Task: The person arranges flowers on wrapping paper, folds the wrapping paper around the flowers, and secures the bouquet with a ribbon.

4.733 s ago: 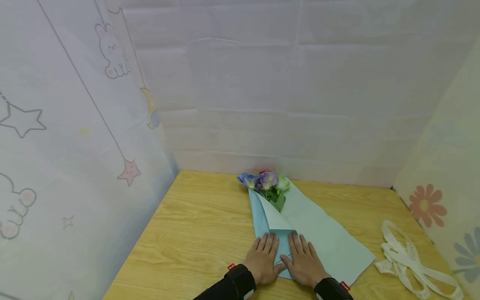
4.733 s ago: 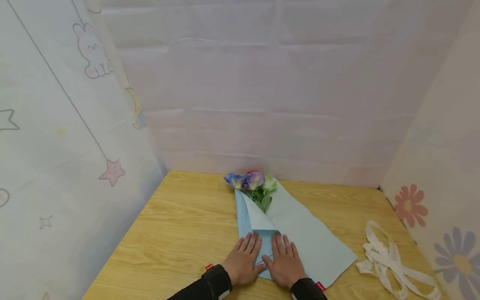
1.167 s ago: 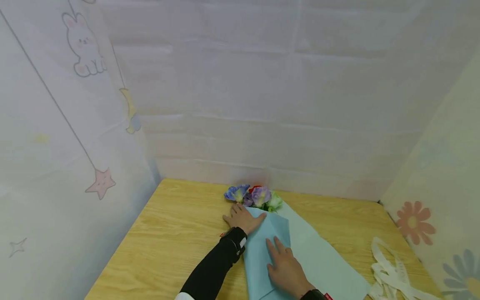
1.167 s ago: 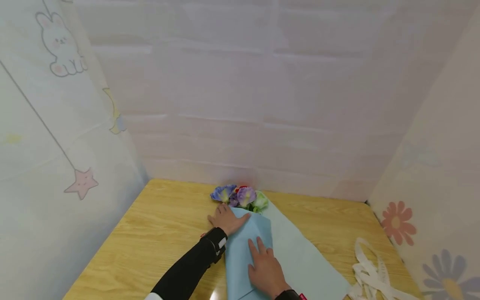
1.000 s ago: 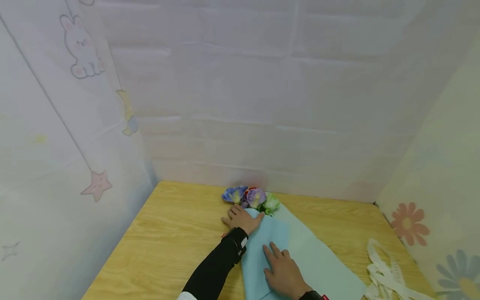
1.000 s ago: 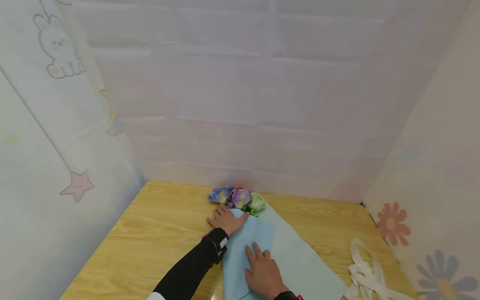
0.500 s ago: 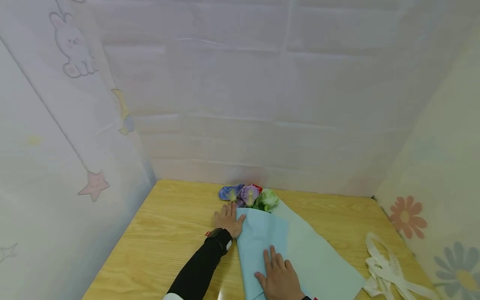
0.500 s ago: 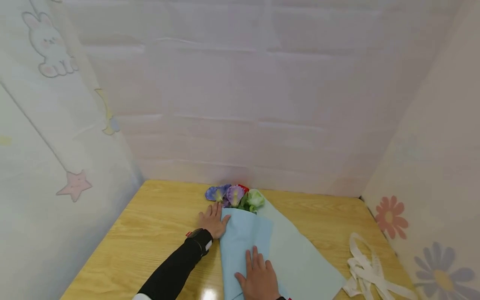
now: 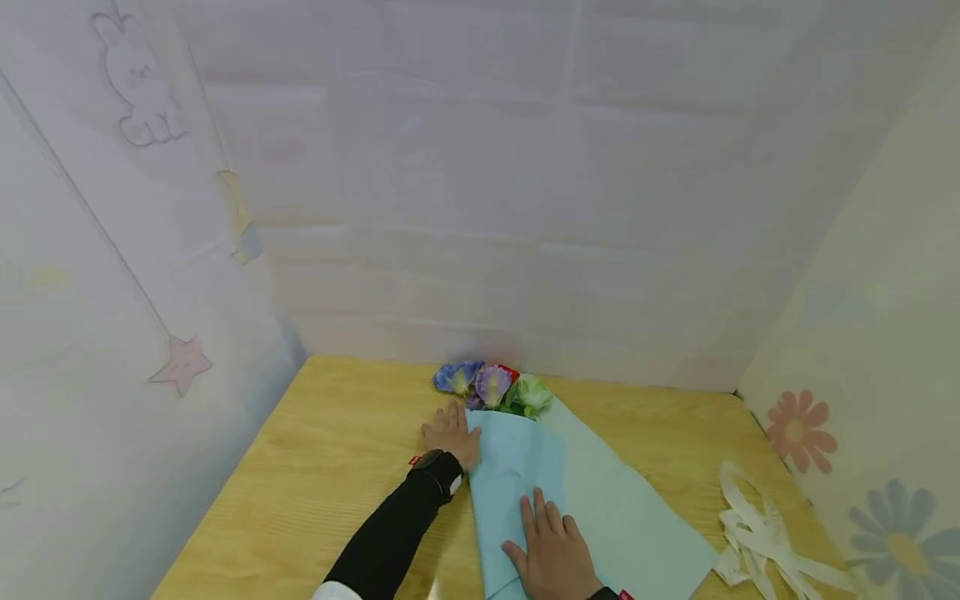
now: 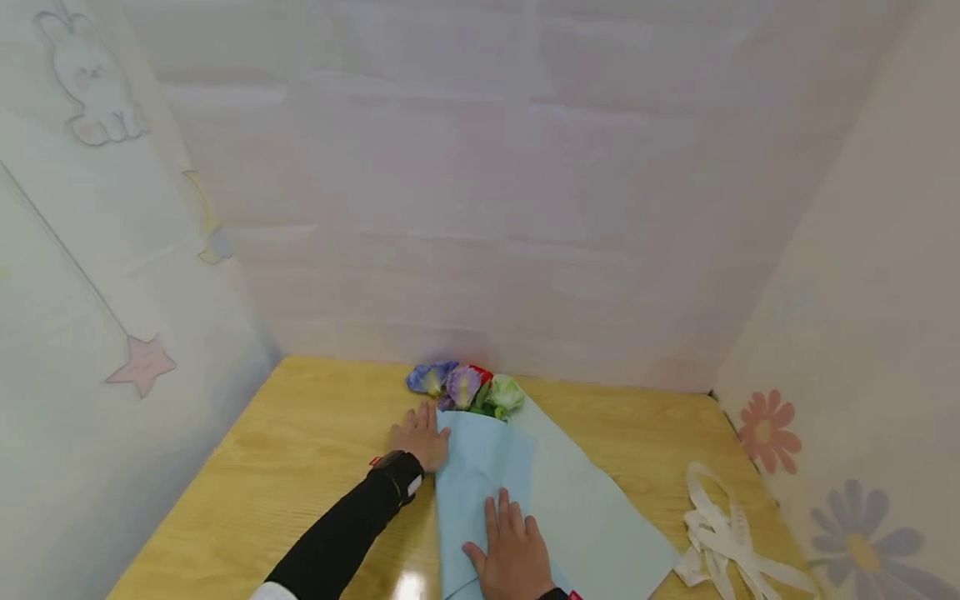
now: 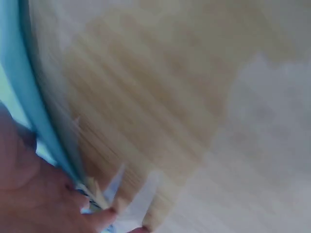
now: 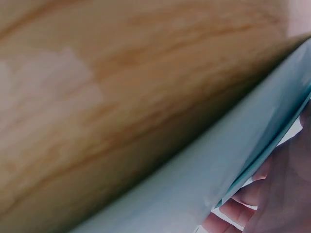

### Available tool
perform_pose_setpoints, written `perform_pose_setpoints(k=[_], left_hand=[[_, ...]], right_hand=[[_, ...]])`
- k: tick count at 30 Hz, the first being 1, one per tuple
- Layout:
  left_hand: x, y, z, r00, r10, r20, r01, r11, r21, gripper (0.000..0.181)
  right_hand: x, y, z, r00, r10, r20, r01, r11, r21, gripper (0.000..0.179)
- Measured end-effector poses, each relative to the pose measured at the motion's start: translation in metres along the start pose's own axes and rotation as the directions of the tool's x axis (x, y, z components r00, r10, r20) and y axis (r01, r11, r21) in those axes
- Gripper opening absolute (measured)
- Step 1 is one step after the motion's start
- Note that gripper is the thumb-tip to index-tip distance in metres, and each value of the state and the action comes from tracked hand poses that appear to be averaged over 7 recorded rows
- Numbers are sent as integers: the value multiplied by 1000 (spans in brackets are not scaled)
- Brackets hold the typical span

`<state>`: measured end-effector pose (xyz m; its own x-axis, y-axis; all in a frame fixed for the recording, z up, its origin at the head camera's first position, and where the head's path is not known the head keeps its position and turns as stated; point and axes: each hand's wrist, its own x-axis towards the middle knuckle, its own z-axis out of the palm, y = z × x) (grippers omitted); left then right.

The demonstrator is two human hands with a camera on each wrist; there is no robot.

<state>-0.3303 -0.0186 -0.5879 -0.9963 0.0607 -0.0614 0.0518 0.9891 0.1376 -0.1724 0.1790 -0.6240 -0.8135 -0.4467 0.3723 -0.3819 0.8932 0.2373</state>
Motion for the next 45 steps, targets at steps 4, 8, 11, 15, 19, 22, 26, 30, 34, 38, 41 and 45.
perform_pose_setpoints(k=[4,8,11,15,19,22,26,30,34,38,41,45], left_hand=[[-23,-1,-6,992,109,70,-111,993,26,67],[-53,-3,-2,978,188,93,-198,975,105,71],[-77,0,6,965,240,103,-255,953,163,72],[-113,13,-6,941,287,178,-321,925,205,75],[-135,26,-18,912,334,240,-385,898,213,84],[-138,32,-19,902,352,251,-404,891,205,92],[-138,32,-16,901,348,260,-404,891,208,97],[-141,29,-19,898,358,258,-413,887,205,98],[-141,24,-24,887,378,265,-426,891,155,100],[-137,23,-27,866,382,323,-421,905,57,97],[-134,25,-26,866,367,339,-396,918,17,93],[-134,28,-21,880,354,316,-383,923,34,95]], right_hand=[[11,5,-11,994,17,107,-27,995,98,73],[21,10,-19,969,30,244,-79,978,194,73],[23,15,-14,969,26,247,-78,976,204,74],[27,23,-7,976,18,218,-66,975,214,78],[32,31,-11,966,47,253,-112,961,251,77],[35,33,-17,950,89,301,-171,950,260,74],[33,22,-22,929,139,342,-242,930,278,72],[25,6,-31,923,110,368,-244,908,340,71],[18,-1,-33,914,62,400,-250,863,440,72],[12,1,-27,906,61,418,-294,802,520,73],[7,3,-19,921,67,384,-282,795,538,74],[-7,7,-13,943,97,317,-253,828,500,74]])
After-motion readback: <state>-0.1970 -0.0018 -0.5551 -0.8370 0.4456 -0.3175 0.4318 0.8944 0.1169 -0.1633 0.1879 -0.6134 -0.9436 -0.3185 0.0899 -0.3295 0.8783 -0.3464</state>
